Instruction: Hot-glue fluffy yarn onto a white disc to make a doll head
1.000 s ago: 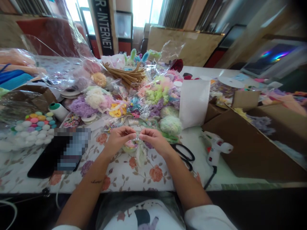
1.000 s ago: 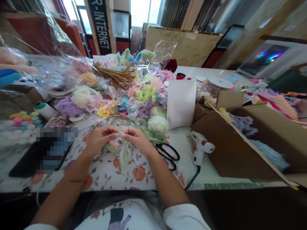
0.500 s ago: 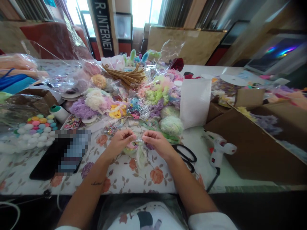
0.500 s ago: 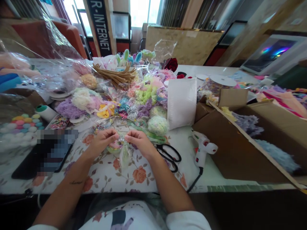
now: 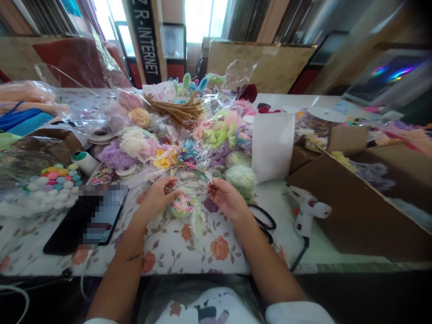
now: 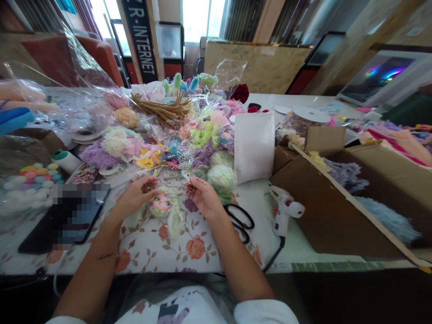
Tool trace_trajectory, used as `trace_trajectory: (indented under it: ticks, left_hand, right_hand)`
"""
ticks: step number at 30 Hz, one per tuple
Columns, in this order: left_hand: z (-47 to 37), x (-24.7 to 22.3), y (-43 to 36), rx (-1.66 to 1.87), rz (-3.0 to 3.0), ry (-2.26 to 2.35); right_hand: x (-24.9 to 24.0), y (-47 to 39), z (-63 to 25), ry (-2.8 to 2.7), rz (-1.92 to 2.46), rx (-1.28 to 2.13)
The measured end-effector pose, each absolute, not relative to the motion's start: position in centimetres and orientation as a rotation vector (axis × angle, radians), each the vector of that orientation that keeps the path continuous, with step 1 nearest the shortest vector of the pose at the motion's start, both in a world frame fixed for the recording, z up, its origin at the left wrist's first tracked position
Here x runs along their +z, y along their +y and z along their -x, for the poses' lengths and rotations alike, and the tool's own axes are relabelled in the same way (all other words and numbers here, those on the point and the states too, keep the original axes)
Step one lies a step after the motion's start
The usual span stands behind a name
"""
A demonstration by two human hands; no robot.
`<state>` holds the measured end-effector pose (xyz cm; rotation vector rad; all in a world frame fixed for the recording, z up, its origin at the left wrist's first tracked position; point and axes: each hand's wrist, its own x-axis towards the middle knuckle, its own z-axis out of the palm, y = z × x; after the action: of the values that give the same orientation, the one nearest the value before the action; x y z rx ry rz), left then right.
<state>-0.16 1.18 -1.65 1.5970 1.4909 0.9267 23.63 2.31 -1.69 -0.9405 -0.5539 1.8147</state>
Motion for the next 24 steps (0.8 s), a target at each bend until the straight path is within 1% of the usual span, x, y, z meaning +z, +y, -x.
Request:
trace_trajectory:
  ticks: [6,13,20,24]
  left_hand:
    - [-0.1,-1.7,0.9,0.788,-1.724,1.457]
    - [-0.4,-1.5,0.7,0.681,-1.728,1.480]
    - [-0.3,-1.4,0.2,0.585,-1.660,1.480]
    - [-0.3,-1.0,0.1,0.617,-1.557,1.384]
  right_hand:
    - [-1.5,1.8,-23.3,-0.605,0.836,1.998]
    - [-1.7,1.4,-23.0,-0.636,0.761,2.096]
    - [-1.6,1.4,-23.2,-0.656,0.741,2.124]
    - [-1.5,1.4,-23.3,-0.669,0.768,2.113]
